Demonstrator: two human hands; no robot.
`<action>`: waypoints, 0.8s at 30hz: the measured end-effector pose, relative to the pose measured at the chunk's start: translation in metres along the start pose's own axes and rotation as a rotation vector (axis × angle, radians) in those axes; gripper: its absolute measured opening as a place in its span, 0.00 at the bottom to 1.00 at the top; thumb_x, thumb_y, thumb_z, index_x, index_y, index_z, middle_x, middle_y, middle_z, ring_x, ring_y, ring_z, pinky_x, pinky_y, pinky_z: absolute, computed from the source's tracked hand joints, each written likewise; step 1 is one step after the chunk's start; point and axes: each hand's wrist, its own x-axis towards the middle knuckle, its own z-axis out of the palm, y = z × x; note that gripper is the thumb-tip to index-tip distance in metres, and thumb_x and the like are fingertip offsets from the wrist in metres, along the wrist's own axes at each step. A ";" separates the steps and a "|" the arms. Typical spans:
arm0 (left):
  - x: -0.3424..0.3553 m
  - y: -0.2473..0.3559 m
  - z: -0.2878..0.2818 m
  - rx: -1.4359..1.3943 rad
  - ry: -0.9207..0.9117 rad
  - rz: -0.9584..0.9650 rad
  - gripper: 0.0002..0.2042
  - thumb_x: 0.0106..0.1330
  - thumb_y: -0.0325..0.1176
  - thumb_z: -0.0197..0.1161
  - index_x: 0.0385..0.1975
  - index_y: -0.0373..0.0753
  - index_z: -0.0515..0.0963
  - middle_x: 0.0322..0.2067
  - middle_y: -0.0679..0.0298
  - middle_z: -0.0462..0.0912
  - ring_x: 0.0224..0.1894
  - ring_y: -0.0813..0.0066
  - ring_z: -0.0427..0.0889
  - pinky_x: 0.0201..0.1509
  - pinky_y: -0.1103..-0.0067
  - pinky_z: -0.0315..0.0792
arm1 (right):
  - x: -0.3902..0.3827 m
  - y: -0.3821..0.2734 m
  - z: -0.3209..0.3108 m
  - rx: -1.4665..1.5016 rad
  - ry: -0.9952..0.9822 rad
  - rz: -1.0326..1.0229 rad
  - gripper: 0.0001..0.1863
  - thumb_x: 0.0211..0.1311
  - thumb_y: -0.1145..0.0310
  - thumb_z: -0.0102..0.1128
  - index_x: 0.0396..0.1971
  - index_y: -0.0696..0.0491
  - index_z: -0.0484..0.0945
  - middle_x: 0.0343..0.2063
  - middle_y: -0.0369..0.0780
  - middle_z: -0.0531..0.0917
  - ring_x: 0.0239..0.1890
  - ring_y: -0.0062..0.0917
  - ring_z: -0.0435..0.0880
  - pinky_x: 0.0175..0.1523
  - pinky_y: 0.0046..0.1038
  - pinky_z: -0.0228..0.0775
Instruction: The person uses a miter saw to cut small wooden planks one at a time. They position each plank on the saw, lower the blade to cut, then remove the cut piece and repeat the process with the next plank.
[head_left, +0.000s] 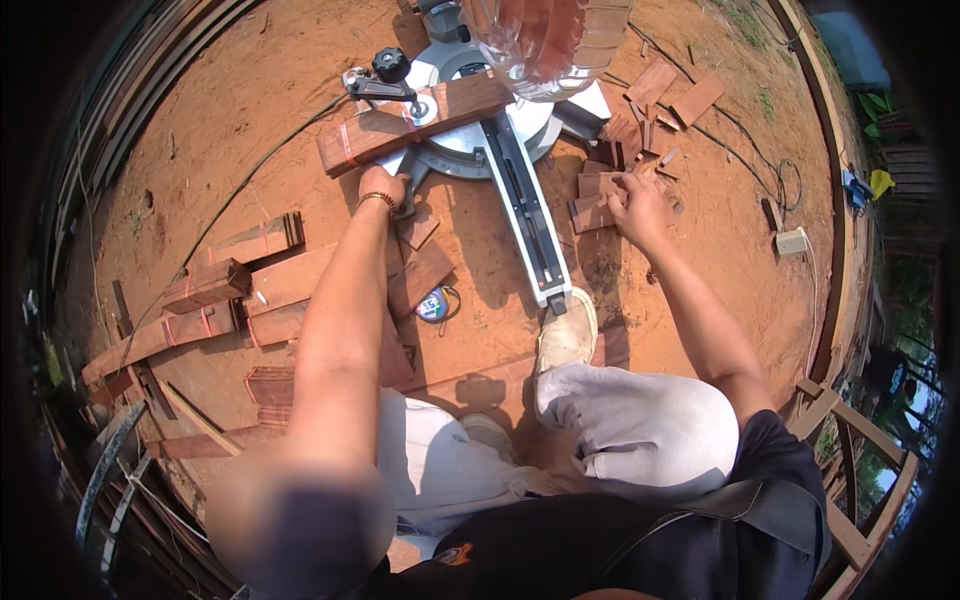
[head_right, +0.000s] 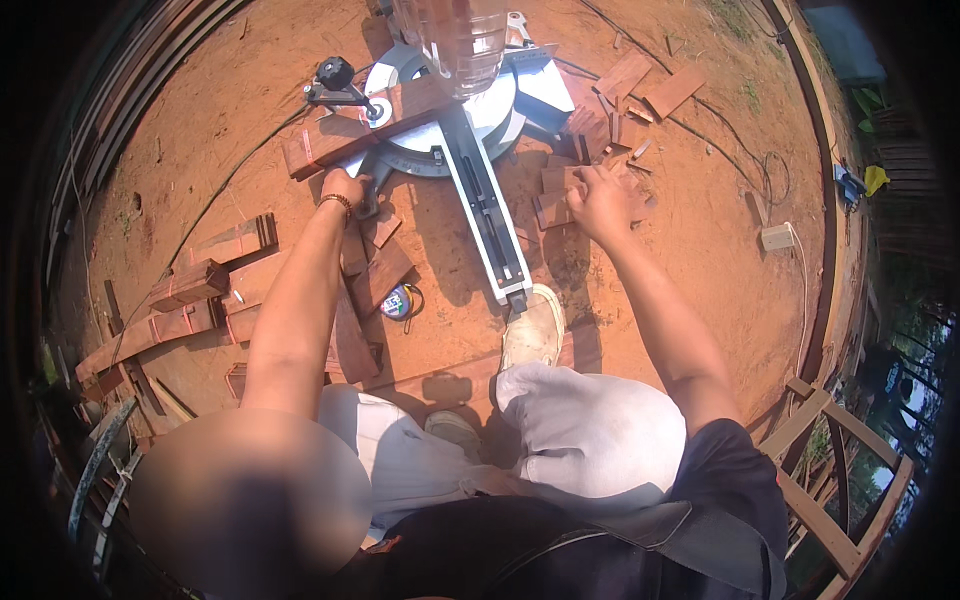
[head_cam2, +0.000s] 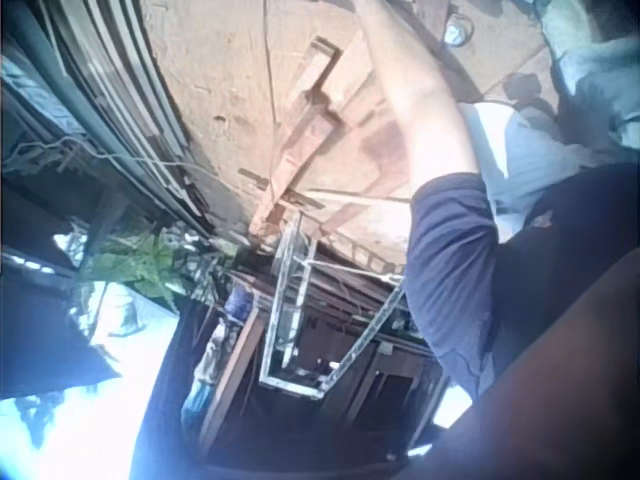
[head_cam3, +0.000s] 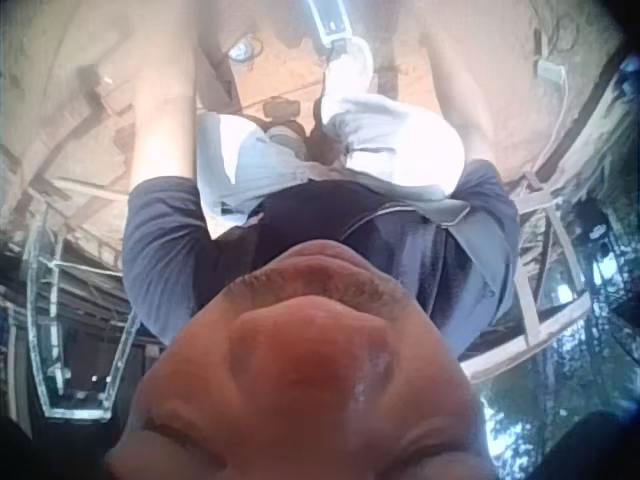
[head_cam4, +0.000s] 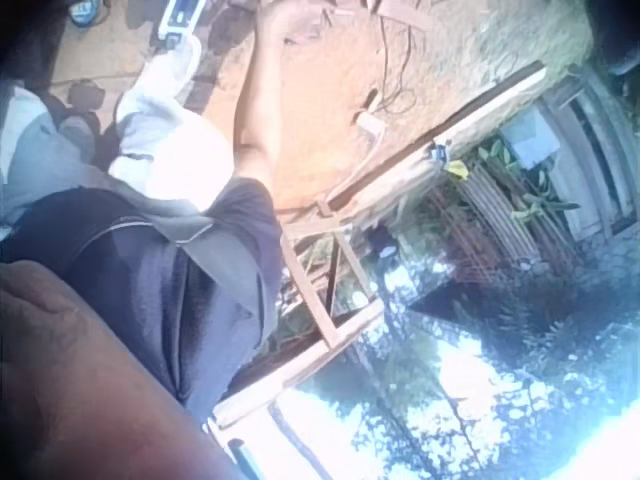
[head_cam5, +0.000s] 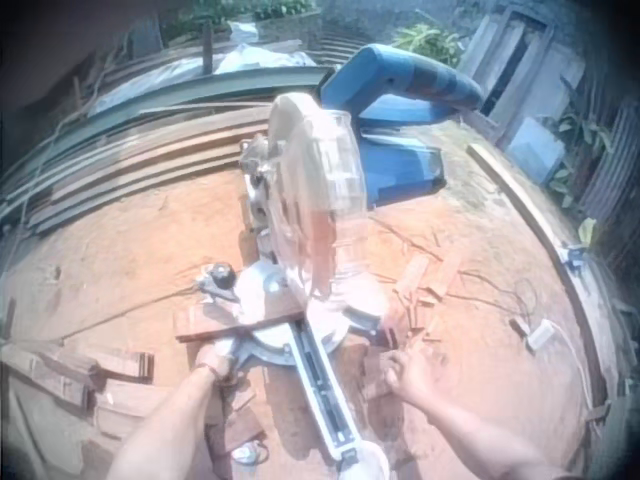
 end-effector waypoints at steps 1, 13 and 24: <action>-0.002 -0.003 -0.008 -0.044 -0.116 -0.071 0.28 0.62 0.48 0.76 0.45 0.24 0.85 0.51 0.38 0.86 0.57 0.48 0.86 0.61 0.62 0.79 | -0.006 0.000 0.000 0.013 -0.010 0.133 0.14 0.60 0.67 0.66 0.44 0.58 0.83 0.42 0.48 0.86 0.47 0.47 0.84 0.54 0.45 0.77; -0.171 -0.096 -0.023 0.160 -0.121 0.233 0.20 0.66 0.33 0.64 0.57 0.35 0.82 0.59 0.50 0.83 0.63 0.51 0.80 0.68 0.65 0.74 | -0.037 -0.182 0.111 0.034 -0.124 -0.949 0.30 0.51 0.65 0.73 0.55 0.57 0.78 0.54 0.47 0.82 0.59 0.45 0.81 0.61 0.43 0.77; -0.224 -0.120 -0.039 0.304 -0.005 -0.240 0.45 0.53 0.52 0.79 0.66 0.28 0.72 0.50 0.38 0.86 0.56 0.46 0.85 0.66 0.63 0.76 | -0.036 -0.194 0.096 -0.206 -0.861 -0.702 0.40 0.44 0.51 0.81 0.55 0.57 0.77 0.54 0.50 0.79 0.59 0.48 0.79 0.64 0.44 0.73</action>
